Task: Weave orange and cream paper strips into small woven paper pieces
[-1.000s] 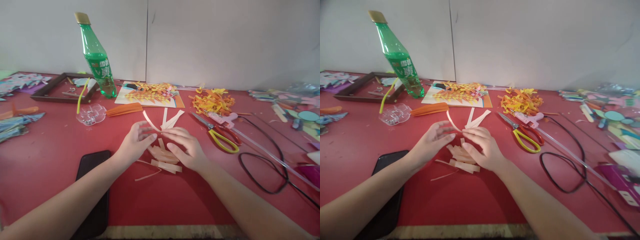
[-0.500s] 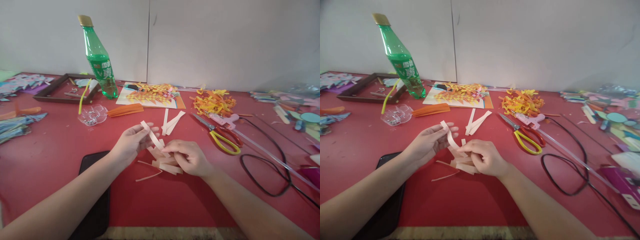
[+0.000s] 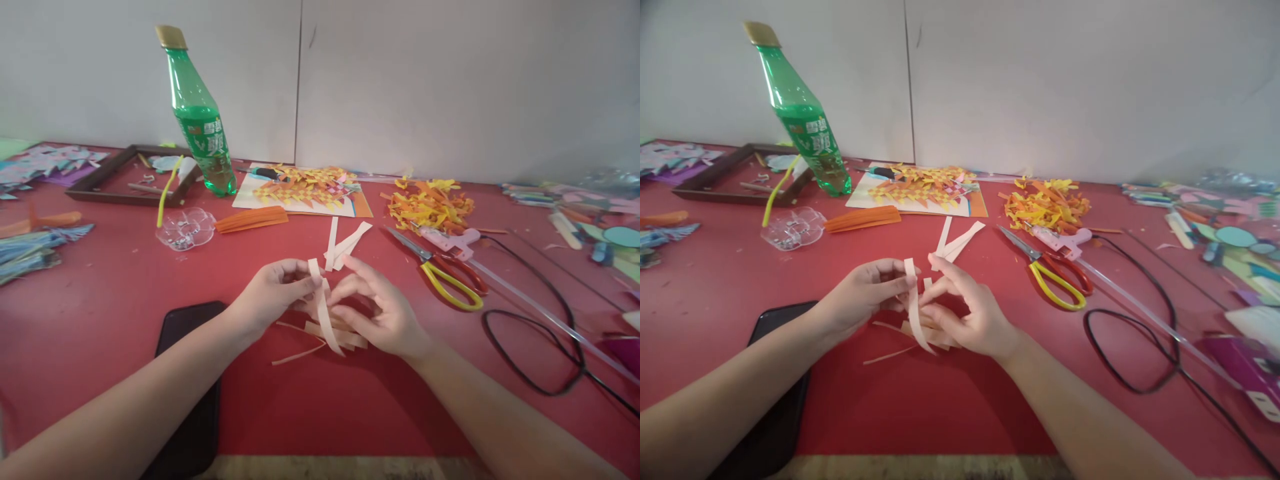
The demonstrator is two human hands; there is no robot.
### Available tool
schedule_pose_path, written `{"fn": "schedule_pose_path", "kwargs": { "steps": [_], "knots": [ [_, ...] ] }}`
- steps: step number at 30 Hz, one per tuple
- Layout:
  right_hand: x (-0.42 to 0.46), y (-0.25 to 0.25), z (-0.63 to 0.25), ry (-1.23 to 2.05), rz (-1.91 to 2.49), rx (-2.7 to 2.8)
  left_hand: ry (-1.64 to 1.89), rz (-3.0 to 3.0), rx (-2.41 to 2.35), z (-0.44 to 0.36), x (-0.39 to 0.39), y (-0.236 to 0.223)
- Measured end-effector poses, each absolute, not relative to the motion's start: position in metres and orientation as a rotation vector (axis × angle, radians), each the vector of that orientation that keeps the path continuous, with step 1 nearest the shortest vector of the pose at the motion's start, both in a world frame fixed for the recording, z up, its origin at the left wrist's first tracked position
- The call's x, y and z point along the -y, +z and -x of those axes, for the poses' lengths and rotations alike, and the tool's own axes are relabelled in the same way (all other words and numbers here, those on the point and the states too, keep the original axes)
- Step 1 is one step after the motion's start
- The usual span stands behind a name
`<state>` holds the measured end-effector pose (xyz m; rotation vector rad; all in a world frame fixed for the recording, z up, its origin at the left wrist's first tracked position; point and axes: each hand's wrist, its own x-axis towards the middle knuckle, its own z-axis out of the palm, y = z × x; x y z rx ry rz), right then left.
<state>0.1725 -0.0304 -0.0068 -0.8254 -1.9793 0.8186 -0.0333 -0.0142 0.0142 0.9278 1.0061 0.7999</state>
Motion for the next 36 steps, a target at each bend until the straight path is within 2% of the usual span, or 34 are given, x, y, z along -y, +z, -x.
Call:
{"fn": "schedule_pose_path", "kwargs": {
  "steps": [5,15,28,36],
  "knots": [
    [0.0250,-0.0001,-0.1711,0.684,0.626,2.137,0.747,-0.901,-0.958,0.0328,0.0163,0.0162],
    [0.0222,0.0006,-0.1705,0.656,0.565,2.178,0.725,-0.810,-0.949,0.0322,0.0132,0.0197],
    [0.0256,-0.0013,-0.1722,1.132,0.987,1.745,0.846,-0.894,-0.985,0.0326,0.0139,0.0150],
    [0.0258,0.0000,-0.1676,1.175,1.100,1.603,0.918,-0.886,-0.945,0.0304,0.0147,0.0164]
  ]
}}
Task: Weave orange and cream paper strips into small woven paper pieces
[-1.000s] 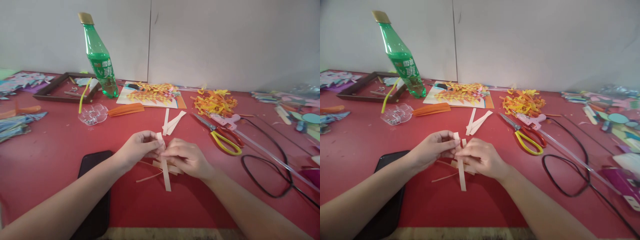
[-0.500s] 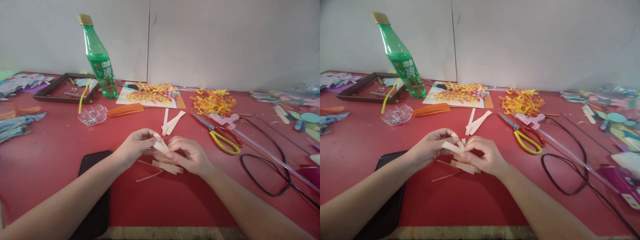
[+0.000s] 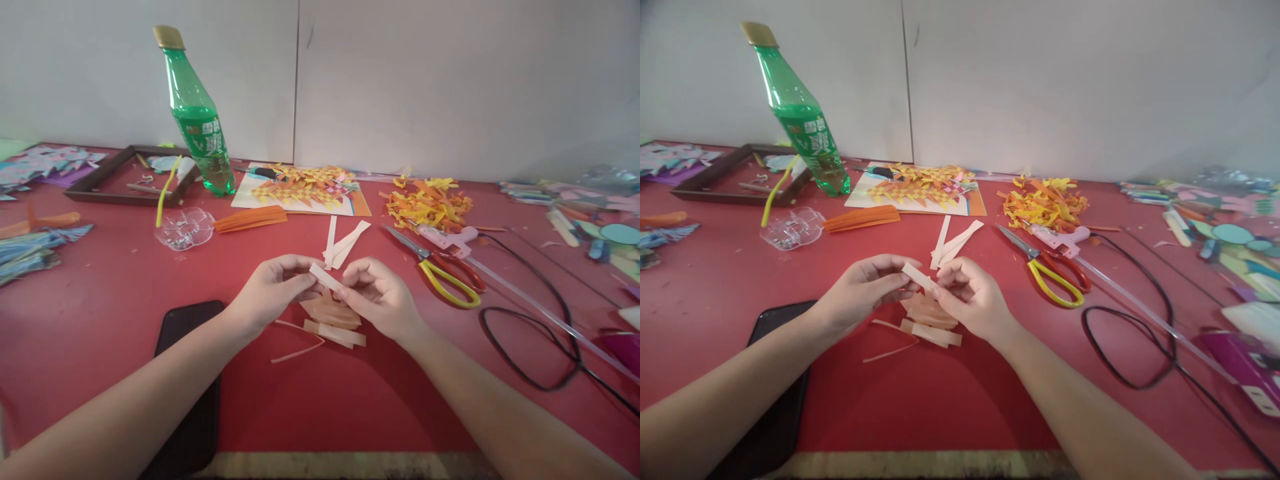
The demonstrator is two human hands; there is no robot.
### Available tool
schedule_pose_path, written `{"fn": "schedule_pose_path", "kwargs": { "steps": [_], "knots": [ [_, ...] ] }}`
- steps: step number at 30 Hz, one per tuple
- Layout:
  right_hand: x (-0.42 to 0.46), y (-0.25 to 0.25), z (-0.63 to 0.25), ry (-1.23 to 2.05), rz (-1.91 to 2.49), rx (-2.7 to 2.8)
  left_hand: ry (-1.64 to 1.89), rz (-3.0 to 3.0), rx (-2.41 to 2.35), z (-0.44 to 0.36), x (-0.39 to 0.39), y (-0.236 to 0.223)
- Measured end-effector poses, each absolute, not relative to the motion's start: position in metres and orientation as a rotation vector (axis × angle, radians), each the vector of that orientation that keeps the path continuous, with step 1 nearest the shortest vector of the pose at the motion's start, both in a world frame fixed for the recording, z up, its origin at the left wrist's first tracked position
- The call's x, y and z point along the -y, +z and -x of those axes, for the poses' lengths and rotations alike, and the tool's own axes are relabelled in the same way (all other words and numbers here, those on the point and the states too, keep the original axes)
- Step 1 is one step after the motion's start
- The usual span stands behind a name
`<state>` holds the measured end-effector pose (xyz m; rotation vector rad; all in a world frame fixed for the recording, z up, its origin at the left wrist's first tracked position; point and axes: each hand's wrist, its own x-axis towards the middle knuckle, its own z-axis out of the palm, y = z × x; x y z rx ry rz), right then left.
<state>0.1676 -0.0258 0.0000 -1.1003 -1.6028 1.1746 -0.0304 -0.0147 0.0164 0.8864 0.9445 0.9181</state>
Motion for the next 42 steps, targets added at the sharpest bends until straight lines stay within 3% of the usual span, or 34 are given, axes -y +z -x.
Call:
{"fn": "schedule_pose_path", "kwargs": {
  "steps": [13,42],
  "knots": [
    [0.025,-0.001,-0.168,1.061,1.084,1.612,1.124,-1.297,-1.088,0.034,0.019,0.010],
    [0.021,-0.001,-0.171,1.061,1.026,1.398,1.072,-1.153,-1.143,0.034,0.017,0.012]
  ]
}}
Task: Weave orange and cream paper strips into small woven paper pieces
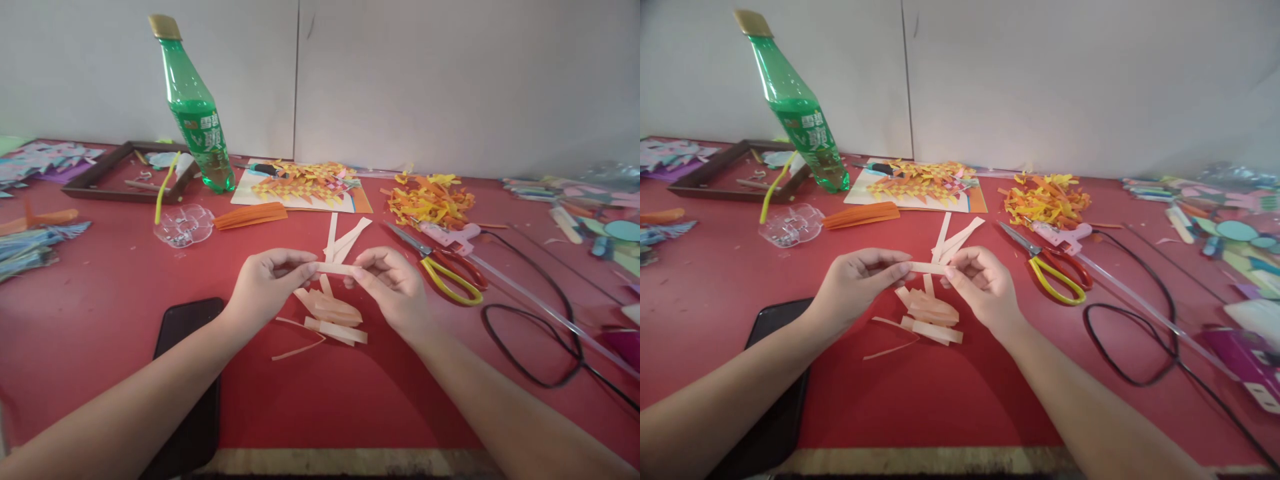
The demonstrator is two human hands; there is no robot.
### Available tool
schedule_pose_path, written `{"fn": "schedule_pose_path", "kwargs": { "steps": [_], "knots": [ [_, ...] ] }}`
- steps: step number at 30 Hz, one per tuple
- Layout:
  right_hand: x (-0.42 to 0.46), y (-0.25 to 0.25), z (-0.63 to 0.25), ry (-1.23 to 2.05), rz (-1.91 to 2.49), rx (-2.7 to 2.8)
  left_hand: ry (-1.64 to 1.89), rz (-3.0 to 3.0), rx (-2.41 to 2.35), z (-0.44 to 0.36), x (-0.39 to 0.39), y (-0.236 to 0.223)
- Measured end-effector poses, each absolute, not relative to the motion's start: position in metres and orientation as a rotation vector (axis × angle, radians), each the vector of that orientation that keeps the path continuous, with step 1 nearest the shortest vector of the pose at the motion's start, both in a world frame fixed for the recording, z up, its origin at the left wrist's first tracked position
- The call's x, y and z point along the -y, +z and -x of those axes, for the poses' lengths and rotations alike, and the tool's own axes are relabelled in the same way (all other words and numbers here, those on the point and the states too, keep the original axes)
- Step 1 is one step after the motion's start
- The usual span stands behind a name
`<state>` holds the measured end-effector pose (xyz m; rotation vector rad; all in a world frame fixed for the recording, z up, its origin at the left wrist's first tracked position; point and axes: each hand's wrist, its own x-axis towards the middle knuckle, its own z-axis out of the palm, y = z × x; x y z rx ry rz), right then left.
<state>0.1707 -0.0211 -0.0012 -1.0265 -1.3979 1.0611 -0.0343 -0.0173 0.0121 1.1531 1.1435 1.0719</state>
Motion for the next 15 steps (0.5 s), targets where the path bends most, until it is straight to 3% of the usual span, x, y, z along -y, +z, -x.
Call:
{"fn": "schedule_pose_path", "kwargs": {
  "steps": [10,15],
  "knots": [
    [0.016,-0.006,-0.172,0.978,1.044,1.496,1.050,-1.181,-1.209,0.035,0.015,0.011],
    [0.008,-0.012,-0.177,0.761,1.168,1.651,1.025,-1.168,-1.237,0.036,0.014,0.012]
  ]
}}
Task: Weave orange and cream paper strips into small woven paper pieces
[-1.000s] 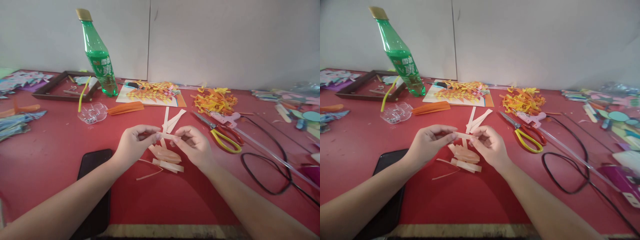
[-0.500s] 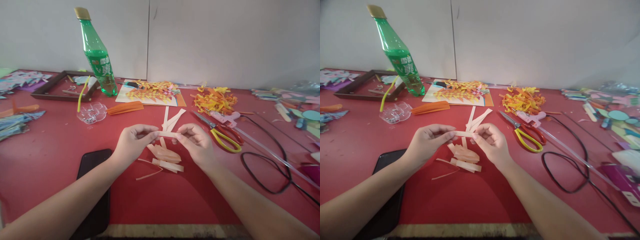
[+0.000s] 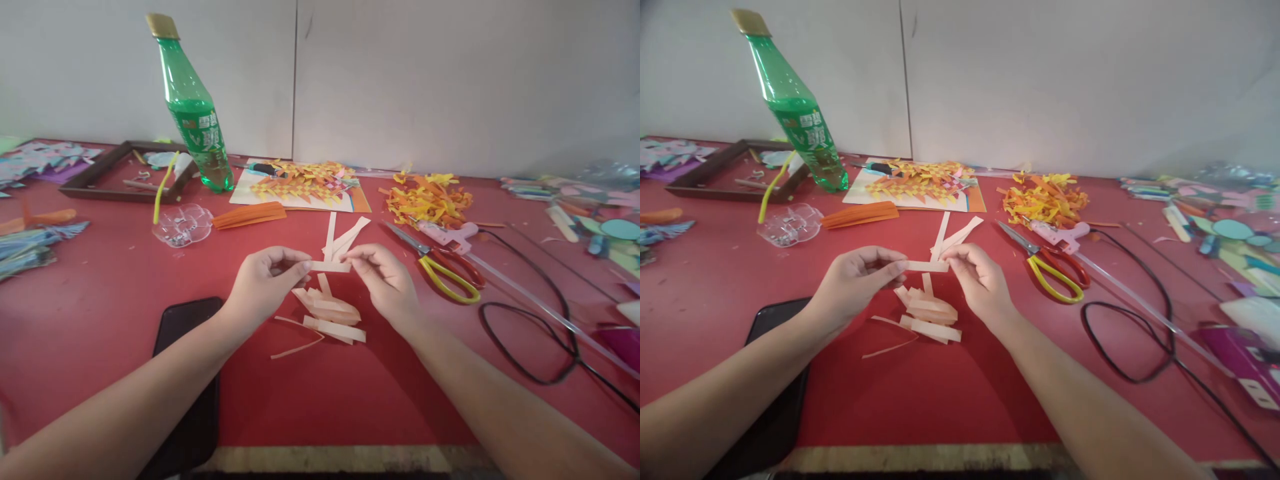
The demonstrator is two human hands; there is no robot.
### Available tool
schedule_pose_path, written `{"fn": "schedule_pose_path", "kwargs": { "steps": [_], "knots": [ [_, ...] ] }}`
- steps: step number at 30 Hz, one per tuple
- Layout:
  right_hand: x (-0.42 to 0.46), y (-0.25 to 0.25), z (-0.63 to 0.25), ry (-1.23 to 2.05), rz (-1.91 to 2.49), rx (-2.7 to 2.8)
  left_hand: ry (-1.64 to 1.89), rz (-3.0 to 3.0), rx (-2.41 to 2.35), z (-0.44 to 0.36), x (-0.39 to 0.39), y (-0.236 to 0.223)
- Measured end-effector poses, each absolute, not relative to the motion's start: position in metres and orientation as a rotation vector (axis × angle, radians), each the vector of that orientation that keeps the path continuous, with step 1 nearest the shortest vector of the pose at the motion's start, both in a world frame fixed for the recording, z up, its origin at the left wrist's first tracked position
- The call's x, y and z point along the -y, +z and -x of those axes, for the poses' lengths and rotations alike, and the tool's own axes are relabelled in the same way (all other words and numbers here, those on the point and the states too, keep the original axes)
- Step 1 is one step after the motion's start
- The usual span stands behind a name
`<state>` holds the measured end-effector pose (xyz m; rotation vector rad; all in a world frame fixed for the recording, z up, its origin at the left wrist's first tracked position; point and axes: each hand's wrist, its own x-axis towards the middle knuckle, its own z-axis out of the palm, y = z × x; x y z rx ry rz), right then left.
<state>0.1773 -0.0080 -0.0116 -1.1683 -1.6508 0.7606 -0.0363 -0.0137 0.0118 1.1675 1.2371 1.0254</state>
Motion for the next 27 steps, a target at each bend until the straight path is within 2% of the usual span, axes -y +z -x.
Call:
{"fn": "schedule_pose_path", "kwargs": {
  "steps": [5,10,16,23,27],
  "knots": [
    [0.000,-0.014,-0.184,0.352,1.277,2.077,0.717,-1.307,-1.165,0.033,0.018,0.015],
    [0.002,-0.012,-0.179,0.246,1.353,2.409,0.544,-1.730,-1.218,0.028,0.027,0.017],
    [0.005,-0.008,-0.179,0.235,1.264,2.316,0.711,-1.852,-1.258,0.032,0.024,0.014],
    [0.021,0.007,-0.175,0.370,0.637,2.171,0.985,-1.776,-1.280,0.033,0.021,0.005],
    [0.026,0.010,-0.174,0.442,0.570,2.135,1.045,-1.915,-1.267,0.034,0.020,0.010]
  ]
}}
